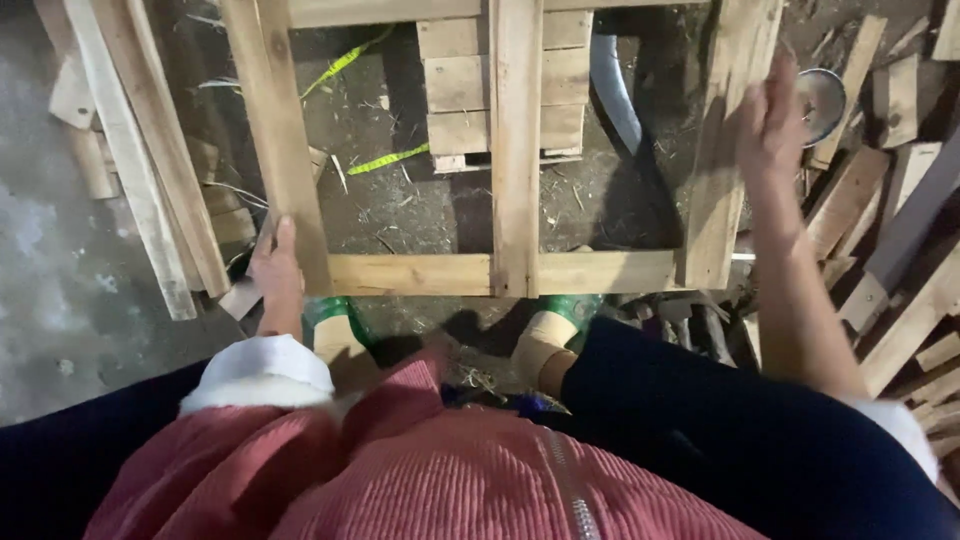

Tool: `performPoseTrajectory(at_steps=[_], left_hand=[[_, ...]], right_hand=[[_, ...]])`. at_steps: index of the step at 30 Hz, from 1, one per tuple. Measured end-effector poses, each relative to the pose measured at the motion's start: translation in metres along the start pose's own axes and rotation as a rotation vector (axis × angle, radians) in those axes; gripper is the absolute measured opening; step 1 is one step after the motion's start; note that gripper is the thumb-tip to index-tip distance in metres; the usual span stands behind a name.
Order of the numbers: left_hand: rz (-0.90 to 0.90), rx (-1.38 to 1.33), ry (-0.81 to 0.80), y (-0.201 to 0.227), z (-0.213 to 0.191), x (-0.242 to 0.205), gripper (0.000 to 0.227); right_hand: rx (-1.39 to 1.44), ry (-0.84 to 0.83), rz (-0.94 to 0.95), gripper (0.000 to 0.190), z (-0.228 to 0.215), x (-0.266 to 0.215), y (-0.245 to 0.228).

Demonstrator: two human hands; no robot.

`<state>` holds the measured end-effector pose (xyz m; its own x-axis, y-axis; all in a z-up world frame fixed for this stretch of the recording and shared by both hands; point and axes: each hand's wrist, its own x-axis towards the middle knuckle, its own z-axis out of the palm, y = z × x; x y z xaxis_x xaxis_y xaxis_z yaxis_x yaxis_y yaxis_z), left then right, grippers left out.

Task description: The person kneels on the floor of a woodworking area and assembles a rectangular wooden frame from scrap planks. They position slats across the frame, take nails from a small bowl, and hammer the nails to fasten the slats in place, working around the frame.

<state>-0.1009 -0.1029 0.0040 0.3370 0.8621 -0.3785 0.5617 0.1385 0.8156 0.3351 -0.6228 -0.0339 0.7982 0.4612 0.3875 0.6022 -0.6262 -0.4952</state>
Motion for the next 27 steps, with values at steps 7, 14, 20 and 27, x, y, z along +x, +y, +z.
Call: performPoseTrajectory(at_steps=[7, 14, 20, 27], left_hand=[[0.083, 0.365, 0.042, -0.023, -0.01, -0.009, 0.049], [0.102, 0.5, 0.15, -0.014, -0.011, 0.012, 0.061], [0.091, 0.532, 0.185, -0.008, -0.008, 0.014, 0.06], [0.057, 0.487, 0.146, -0.003, -0.003, 0.003, 0.062]], right_hand=[[0.214, -0.129, 0.328, 0.059, -0.023, -0.026, -0.059], [0.046, -0.16, 0.434, 0.076, -0.008, -0.053, -0.046], [-0.046, -0.097, 0.233, 0.082, 0.006, -0.069, -0.024], [0.165, -0.209, 0.496, 0.075, -0.012, -0.049, -0.053]])
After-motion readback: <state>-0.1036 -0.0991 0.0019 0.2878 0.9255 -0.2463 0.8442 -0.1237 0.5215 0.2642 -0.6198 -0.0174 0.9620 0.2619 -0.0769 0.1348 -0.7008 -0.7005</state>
